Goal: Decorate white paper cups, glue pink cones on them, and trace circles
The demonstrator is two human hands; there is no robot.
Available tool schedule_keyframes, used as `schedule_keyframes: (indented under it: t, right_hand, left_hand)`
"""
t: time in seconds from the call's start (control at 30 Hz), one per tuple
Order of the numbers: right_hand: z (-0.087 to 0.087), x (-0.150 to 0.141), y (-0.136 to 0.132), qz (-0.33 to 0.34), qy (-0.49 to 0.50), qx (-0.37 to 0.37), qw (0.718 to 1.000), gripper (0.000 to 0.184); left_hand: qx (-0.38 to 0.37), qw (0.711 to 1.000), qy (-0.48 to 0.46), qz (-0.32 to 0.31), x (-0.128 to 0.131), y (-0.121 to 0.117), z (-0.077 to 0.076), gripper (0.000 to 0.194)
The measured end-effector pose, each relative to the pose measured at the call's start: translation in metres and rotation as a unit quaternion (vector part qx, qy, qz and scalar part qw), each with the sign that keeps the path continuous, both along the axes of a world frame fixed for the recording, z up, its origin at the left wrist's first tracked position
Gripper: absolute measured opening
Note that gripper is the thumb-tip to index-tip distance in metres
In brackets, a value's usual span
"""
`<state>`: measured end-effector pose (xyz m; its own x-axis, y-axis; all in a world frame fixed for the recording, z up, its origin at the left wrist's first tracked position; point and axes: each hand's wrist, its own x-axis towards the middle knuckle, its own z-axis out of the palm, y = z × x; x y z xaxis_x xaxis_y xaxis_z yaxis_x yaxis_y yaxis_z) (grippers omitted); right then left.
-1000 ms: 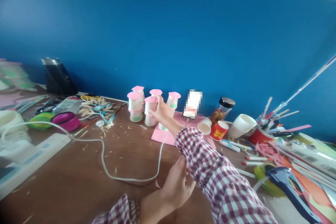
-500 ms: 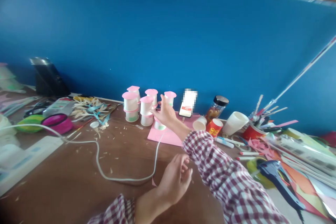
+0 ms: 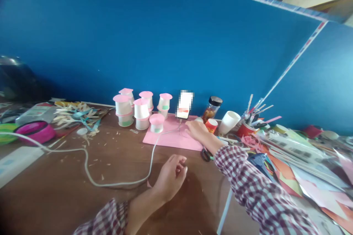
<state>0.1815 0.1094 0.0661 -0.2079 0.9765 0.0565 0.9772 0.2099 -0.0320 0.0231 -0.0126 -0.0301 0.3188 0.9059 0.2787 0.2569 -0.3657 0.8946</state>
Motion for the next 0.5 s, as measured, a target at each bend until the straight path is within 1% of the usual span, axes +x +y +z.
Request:
schedule_keyframes:
  t: [0.13,0.27,0.33,0.4,0.5]
  right_hand:
    - [-0.016,-0.009,-0.016,0.010,-0.019,-0.019,1.000,0.023]
    - [-0.023,-0.010,-0.026,0.015,-0.008,-0.020,1.000,0.028]
    - [-0.021,-0.007,-0.031,0.025,0.004,-0.013,1.000,0.028]
    - [-0.015,-0.002,-0.034,0.022,0.009,0.000,1.000,0.027]
    - [-0.002,0.010,-0.033,-0.019,0.000,0.018,1.000,0.026]
  left_hand:
    - [-0.009,1.000,-0.002,-0.001,-0.001,0.000,0.003,0.024]
    - [-0.011,1.000,-0.011,0.002,-0.001,0.000,0.007,0.023]
    - [-0.009,1.000,-0.019,0.002,-0.002,-0.001,0.009,0.022]
    - [-0.005,1.000,-0.026,0.001,-0.002,-0.002,0.011,0.021]
    - [0.000,1.000,-0.032,-0.002,-0.002,-0.003,0.013,0.021]
